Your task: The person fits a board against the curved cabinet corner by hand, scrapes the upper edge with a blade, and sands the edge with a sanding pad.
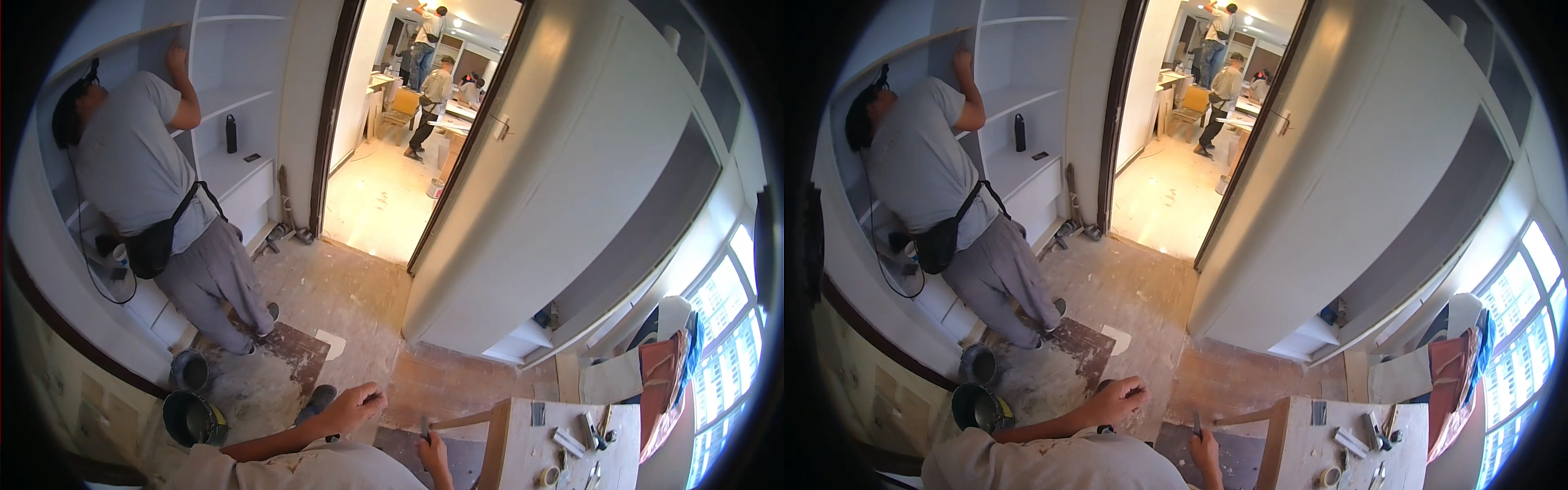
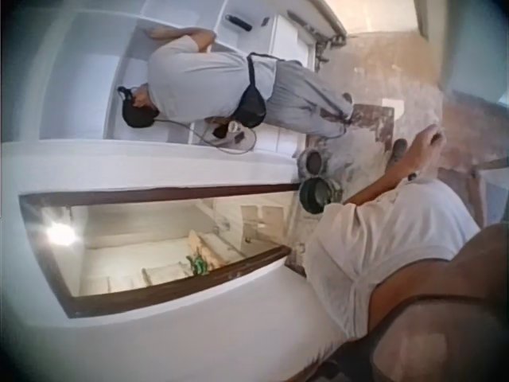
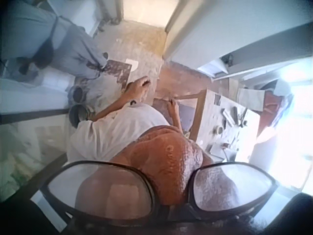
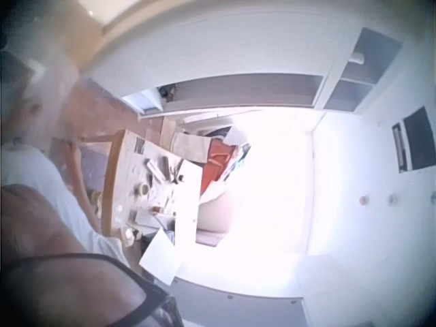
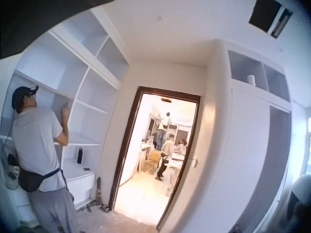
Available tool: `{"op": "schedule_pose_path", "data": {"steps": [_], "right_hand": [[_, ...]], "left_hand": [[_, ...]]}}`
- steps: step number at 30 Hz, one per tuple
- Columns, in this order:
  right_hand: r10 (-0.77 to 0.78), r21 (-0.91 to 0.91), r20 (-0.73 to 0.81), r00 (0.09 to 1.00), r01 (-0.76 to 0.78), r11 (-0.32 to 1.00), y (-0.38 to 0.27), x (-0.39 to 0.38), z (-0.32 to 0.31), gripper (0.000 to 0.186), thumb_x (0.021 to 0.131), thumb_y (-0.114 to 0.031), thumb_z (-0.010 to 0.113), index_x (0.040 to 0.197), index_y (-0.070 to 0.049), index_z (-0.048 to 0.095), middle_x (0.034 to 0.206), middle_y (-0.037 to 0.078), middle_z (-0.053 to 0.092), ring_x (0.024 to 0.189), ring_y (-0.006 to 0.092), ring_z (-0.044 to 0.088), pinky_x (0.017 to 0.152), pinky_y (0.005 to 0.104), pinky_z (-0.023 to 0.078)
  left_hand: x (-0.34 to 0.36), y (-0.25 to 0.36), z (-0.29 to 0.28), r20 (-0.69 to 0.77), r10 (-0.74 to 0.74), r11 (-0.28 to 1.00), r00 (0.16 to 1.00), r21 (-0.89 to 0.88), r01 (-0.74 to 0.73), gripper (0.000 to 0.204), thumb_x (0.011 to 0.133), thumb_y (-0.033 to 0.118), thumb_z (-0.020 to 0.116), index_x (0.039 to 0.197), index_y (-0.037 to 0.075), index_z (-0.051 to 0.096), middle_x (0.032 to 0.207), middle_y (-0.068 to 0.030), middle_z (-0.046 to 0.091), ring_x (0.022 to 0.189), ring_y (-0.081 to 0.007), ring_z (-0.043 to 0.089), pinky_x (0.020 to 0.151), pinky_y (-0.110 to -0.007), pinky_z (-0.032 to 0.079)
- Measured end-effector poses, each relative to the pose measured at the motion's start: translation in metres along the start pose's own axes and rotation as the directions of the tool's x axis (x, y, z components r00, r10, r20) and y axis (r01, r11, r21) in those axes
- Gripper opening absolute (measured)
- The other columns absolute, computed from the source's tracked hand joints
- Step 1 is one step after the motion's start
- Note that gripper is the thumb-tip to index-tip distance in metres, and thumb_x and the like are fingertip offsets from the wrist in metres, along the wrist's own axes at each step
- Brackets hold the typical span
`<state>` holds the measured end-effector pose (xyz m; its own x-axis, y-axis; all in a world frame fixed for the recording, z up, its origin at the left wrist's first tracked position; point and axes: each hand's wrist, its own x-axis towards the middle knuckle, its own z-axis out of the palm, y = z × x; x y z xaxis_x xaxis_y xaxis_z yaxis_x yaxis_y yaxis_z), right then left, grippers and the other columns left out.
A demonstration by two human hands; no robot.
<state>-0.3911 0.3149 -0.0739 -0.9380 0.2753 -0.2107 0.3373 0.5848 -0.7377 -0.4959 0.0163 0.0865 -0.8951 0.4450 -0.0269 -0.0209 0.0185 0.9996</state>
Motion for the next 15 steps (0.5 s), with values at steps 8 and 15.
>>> {"op": "schedule_pose_path", "data": {"steps": [8,15], "right_hand": [[0.319,-0.267,0.074,0.945,-0.289,0.919,0.082,0.066,0.039,0.03,0.091,-0.022,0.06,0.109,0.0,0.069,0.098,0.027,0.072,0.092,0.045,0.071,0.083,0.0498,0.055],[0.41,-0.267,0.111,0.905,-0.37,0.89,0.029,0.166,0.065,0.031,0.091,-0.022,0.06,0.111,0.0,0.069,0.1,0.028,0.072,0.095,0.0461,0.069,0.085,0.0507,0.055]], "left_hand": [[0.089,-0.026,-0.101,-0.009,-0.127,0.991,0.992,0.043,0.128,0.027,0.104,0.026,0.062,0.093,0.001,0.059,0.072,-0.0042,0.055,0.068,-0.0105,0.049,0.062,-0.032,0.043],[0.185,-0.028,-0.215,-0.222,-0.017,0.994,0.975,0.103,0.041,0.02,0.101,0.019,0.062,0.1,0.0,0.064,0.077,-0.004,0.06,0.071,-0.0109,0.054,0.065,-0.031,0.046]]}}
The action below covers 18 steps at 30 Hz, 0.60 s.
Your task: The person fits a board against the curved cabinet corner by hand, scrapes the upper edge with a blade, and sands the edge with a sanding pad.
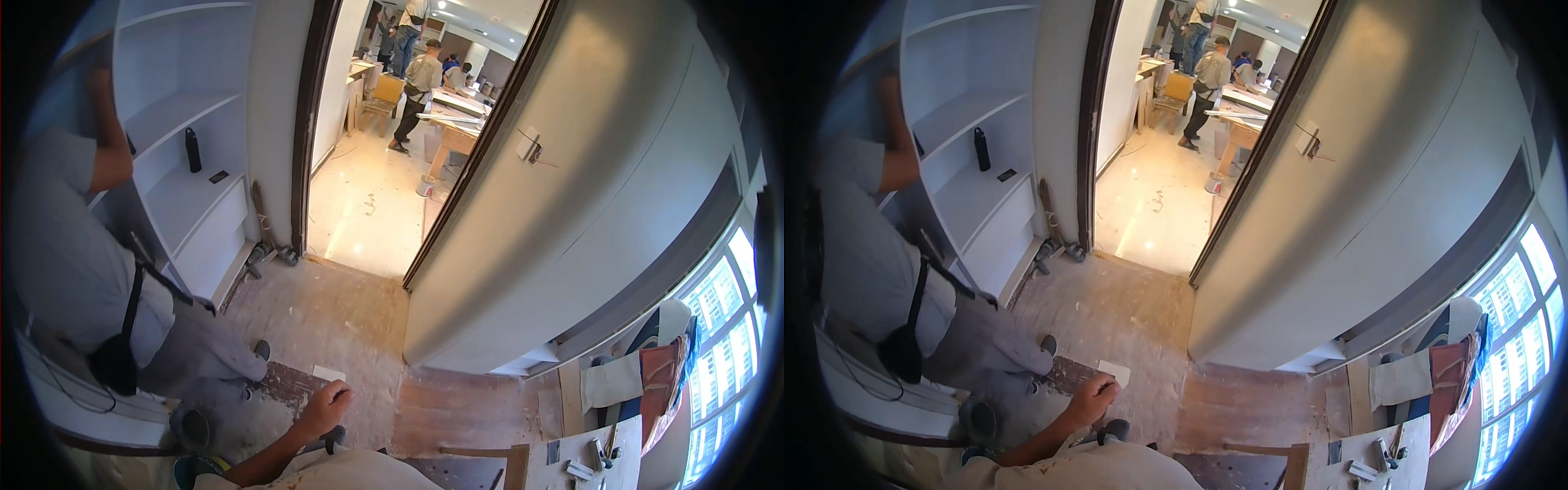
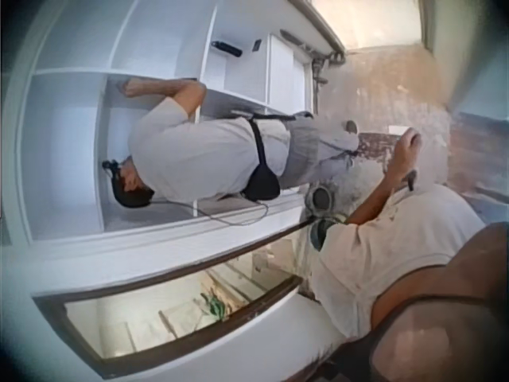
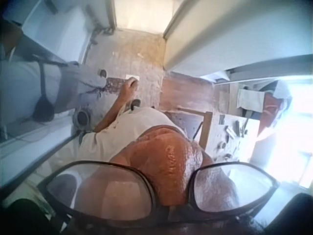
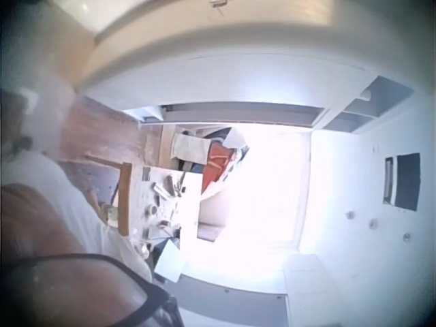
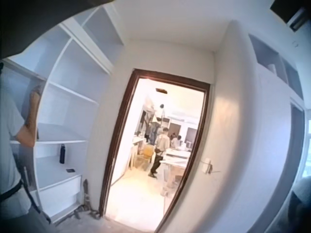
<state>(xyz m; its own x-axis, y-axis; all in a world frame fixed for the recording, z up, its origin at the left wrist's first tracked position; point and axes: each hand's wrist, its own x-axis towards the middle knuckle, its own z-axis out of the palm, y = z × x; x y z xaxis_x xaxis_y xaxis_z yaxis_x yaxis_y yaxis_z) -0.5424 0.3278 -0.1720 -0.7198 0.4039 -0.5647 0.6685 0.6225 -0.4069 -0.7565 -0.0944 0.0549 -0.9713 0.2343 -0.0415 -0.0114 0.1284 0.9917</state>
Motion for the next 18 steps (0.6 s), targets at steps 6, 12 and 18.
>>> {"op": "schedule_pose_path", "data": {"steps": [6,12,18], "right_hand": [[-0.048,-0.016,0.031,0.998,0.048,0.999,-0.081,0.067,-0.015,0.032,0.091,-0.023,0.059,0.112,0.0,0.068,0.103,0.028,0.071,0.098,0.0471,0.069,0.086,0.0515,0.054],[-0.097,-0.063,0.085,0.992,0.103,0.993,-0.152,0.157,-0.033,0.033,0.092,-0.023,0.059,0.113,0.0,0.068,0.105,0.029,0.071,0.1,0.048,0.068,0.088,0.0523,0.054],[-0.185,-0.08,0.142,0.972,0.198,0.977,-0.2,0.255,-0.057,0.033,0.092,-0.024,0.059,0.115,-0.001,0.068,0.107,0.029,0.07,0.102,0.049,0.067,0.089,0.053,0.053]], "left_hand": [[0.071,-0.003,-0.021,-0.095,-0.051,0.99,0.994,-0.137,0.038,0.015,0.098,0.01,0.058,0.107,0.0,0.065,0.08,-0.003,0.062,0.072,-0.0105,0.057,0.067,-0.027,0.048],[0.104,-0.012,-0.008,-0.062,-0.144,0.974,0.988,-0.186,0.13,0.016,0.096,0.006,0.057,0.109,0.0,0.066,0.079,-0.0023,0.061,0.071,-0.0093,0.057,0.064,-0.026,0.047],[0.174,0.002,-0.012,-0.091,-0.167,0.968,0.982,-0.205,0.146,0.016,0.099,0.007,0.056,0.108,-0.001,0.066,0.075,-0.0028,0.059,0.068,-0.01,0.055,0.063,-0.027,0.046]]}}
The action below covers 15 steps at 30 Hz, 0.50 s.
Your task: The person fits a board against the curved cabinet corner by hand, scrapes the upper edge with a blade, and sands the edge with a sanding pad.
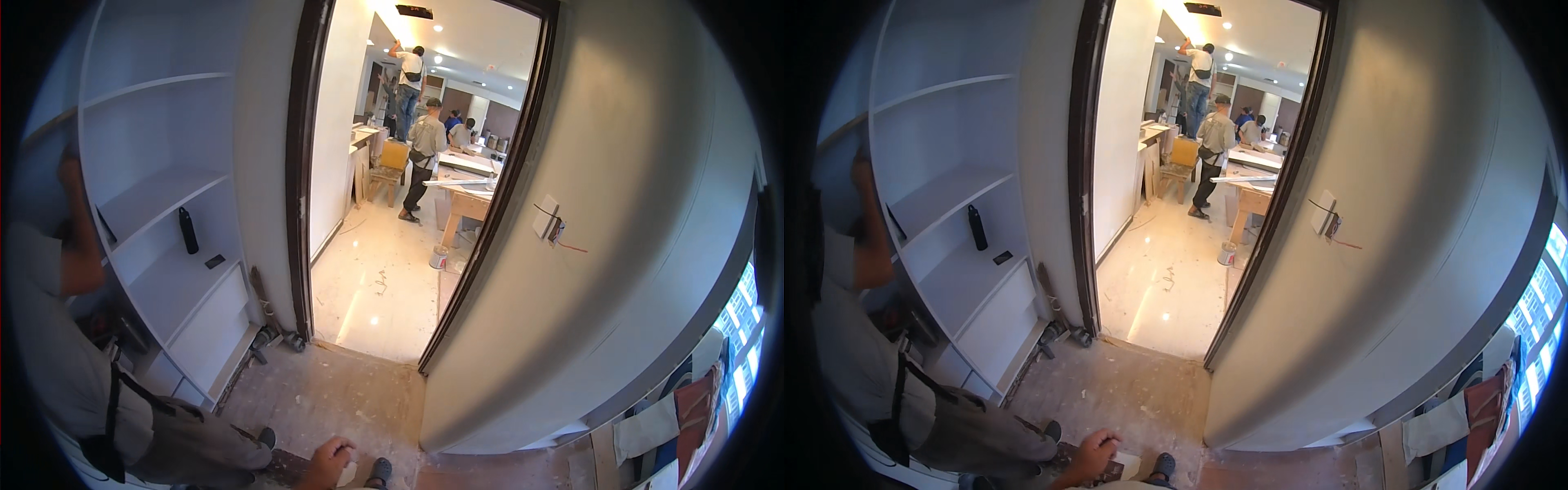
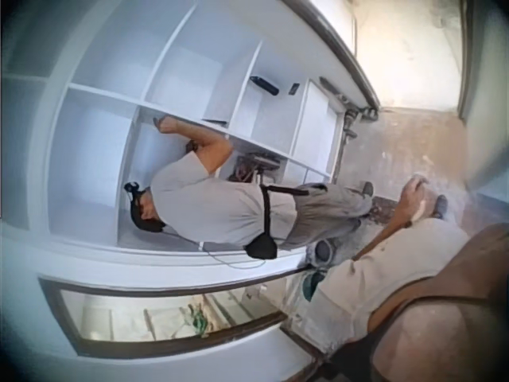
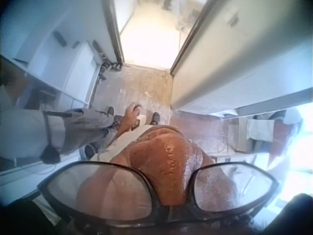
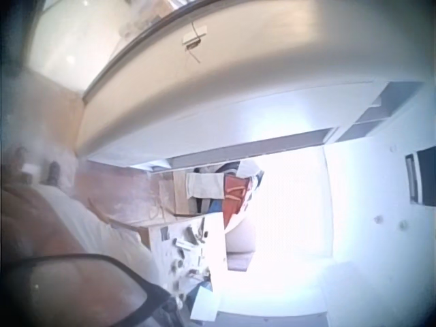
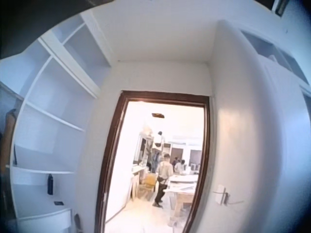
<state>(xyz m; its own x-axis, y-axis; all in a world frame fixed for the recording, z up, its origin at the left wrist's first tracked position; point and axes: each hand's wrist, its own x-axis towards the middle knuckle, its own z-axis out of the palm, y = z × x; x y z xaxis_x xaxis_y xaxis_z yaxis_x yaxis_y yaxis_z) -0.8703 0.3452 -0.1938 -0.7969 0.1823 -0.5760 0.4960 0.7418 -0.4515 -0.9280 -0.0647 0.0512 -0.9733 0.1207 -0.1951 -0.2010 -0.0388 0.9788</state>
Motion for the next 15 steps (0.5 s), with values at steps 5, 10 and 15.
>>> {"op": "schedule_pose_path", "data": {"steps": [5,10,15], "right_hand": [[-0.081,-0.033,0.058,0.995,0.083,0.996,-0.007,0.076,-0.032,0.034,0.092,-0.024,0.059,0.116,-0.001,0.067,0.109,0.03,0.07,0.104,0.0498,0.066,0.091,0.0537,0.053],[-0.147,-0.067,0.09,0.985,0.153,0.986,-0.01,0.137,-0.047,0.035,0.092,-0.024,0.058,0.117,-0.001,0.067,0.111,0.03,0.07,0.106,0.0505,0.065,0.092,0.0543,0.053],[-0.161,-0.099,0.105,0.981,0.171,0.98,-0.01,0.181,-0.049,0.036,0.092,-0.026,0.059,0.116,-0.001,0.068,0.111,0.03,0.07,0.107,0.0504,0.066,0.092,0.0542,0.053]], "left_hand": [[0.069,0.042,0.017,-0.181,0.069,0.998,0.981,0.01,-0.068,0.015,0.1,0.011,0.057,0.102,-0.001,0.067,0.071,-0.0017,0.057,0.066,-0.0101,0.053,0.062,-0.028,0.045],[0.12,0.072,0.035,-0.205,0.113,0.989,0.972,0.114,-0.09,0.017,0.102,0.014,0.059,0.097,-0.001,0.065,0.07,-0.0022,0.057,0.065,-0.0096,0.053,0.061,-0.026,0.043],[0.17,0.077,0.04,-0.201,0.096,0.995,0.975,0.058,-0.086,0.017,0.101,0.014,0.061,0.096,-0.001,0.064,0.071,-0.0023,0.058,0.066,-0.0097,0.053,0.06,-0.026,0.044]]}}
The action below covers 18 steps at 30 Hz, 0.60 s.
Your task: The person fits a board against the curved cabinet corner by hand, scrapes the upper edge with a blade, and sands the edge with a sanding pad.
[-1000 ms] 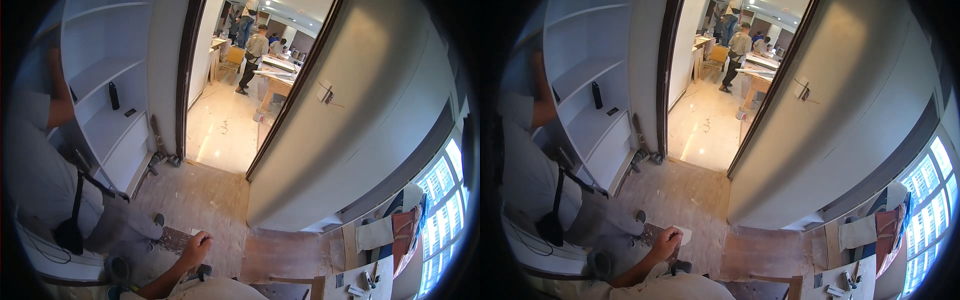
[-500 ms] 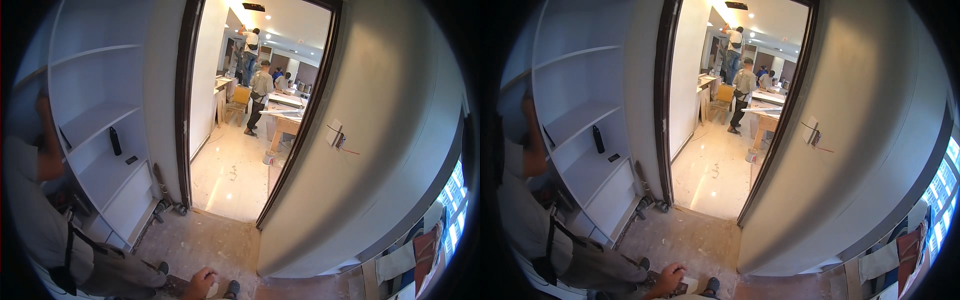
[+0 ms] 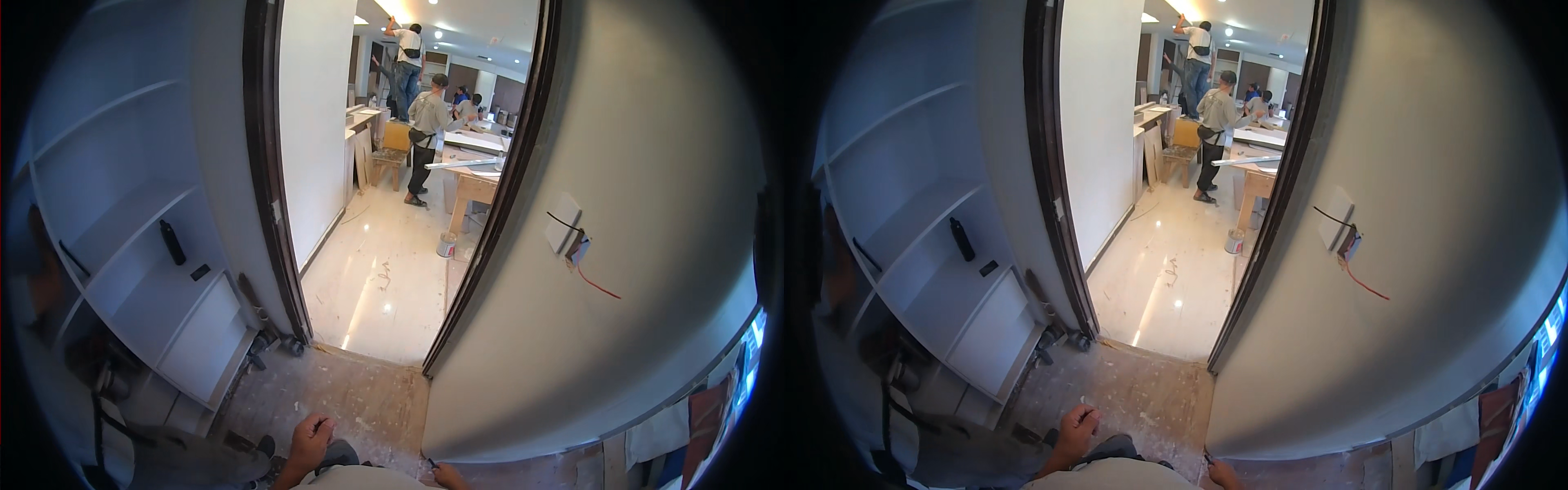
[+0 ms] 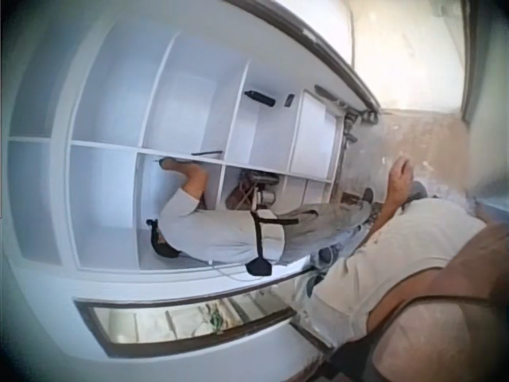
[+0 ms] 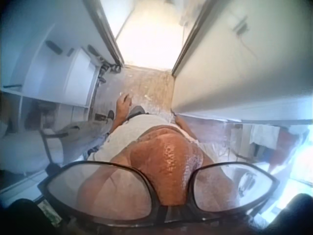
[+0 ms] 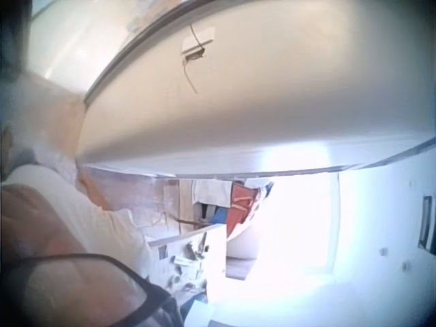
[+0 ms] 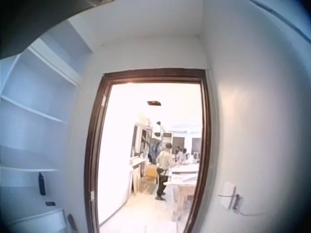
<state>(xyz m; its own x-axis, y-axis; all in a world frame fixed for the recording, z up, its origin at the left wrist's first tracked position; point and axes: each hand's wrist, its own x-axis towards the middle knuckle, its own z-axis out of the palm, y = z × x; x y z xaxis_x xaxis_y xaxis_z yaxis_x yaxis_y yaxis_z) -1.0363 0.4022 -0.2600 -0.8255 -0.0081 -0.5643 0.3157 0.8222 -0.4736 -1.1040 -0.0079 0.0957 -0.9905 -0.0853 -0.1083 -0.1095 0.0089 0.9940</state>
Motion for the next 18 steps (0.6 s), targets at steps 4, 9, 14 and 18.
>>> {"op": "schedule_pose_path", "data": {"steps": [4,9,14,18], "right_hand": [[0.148,0.075,0.21,0.967,-0.167,0.983,-0.068,-0.002,-0.037,0.036,0.093,-0.031,0.058,0.109,-0.002,0.073,0.108,0.026,0.073,0.104,0.048,0.068,0.09,0.053,0.055],[0.198,0.075,0.015,0.98,-0.199,0.977,0.014,0.043,0.02,0.035,0.095,-0.031,0.056,0.108,-0.003,0.072,0.106,0.026,0.072,0.102,0.0462,0.069,0.089,0.0531,0.055],[0.241,0.134,0.042,0.97,-0.244,0.96,-0.038,0.072,-0.015,0.04,0.095,-0.038,0.059,0.117,-0.007,0.069,0.116,0.024,0.069,0.107,0.0421,0.068,0.093,0.0508,0.053],[0.252,0.181,0.062,0.966,-0.259,0.949,-0.076,0.098,-0.041,0.046,0.094,-0.044,0.062,0.124,-0.01,0.067,0.123,0.023,0.067,0.111,0.0388,0.067,0.096,0.0489,0.052]], "left_hand": [[0.034,0.007,-0.01,-0.132,-0.003,0.999,0.991,0.037,0.008,0.015,0.101,0.013,0.061,0.099,-0.001,0.064,0.073,-0.0022,0.058,0.066,-0.0093,0.053,0.06,-0.026,0.044],[0.134,-0.003,0.007,0.093,0.006,0.977,0.996,-0.211,0.014,0.018,0.103,0.016,0.061,0.093,0.002,0.06,0.074,-0.0008,0.055,0.066,-0.0086,0.052,0.06,-0.027,0.044],[0.199,0.0,-0.017,0.102,0.089,0.996,0.991,-0.023,-0.087,0.023,0.104,0.02,0.06,0.089,0.003,0.055,0.072,0.0001,0.052,0.066,-0.0076,0.047,0.059,-0.028,0.042],[0.242,-0.001,-0.037,0.117,0.013,0.993,0.993,0.115,-0.026,0.026,0.104,0.021,0.061,0.087,0.003,0.054,0.071,0.0004,0.05,0.066,-0.0078,0.046,0.058,-0.03,0.041]]}}
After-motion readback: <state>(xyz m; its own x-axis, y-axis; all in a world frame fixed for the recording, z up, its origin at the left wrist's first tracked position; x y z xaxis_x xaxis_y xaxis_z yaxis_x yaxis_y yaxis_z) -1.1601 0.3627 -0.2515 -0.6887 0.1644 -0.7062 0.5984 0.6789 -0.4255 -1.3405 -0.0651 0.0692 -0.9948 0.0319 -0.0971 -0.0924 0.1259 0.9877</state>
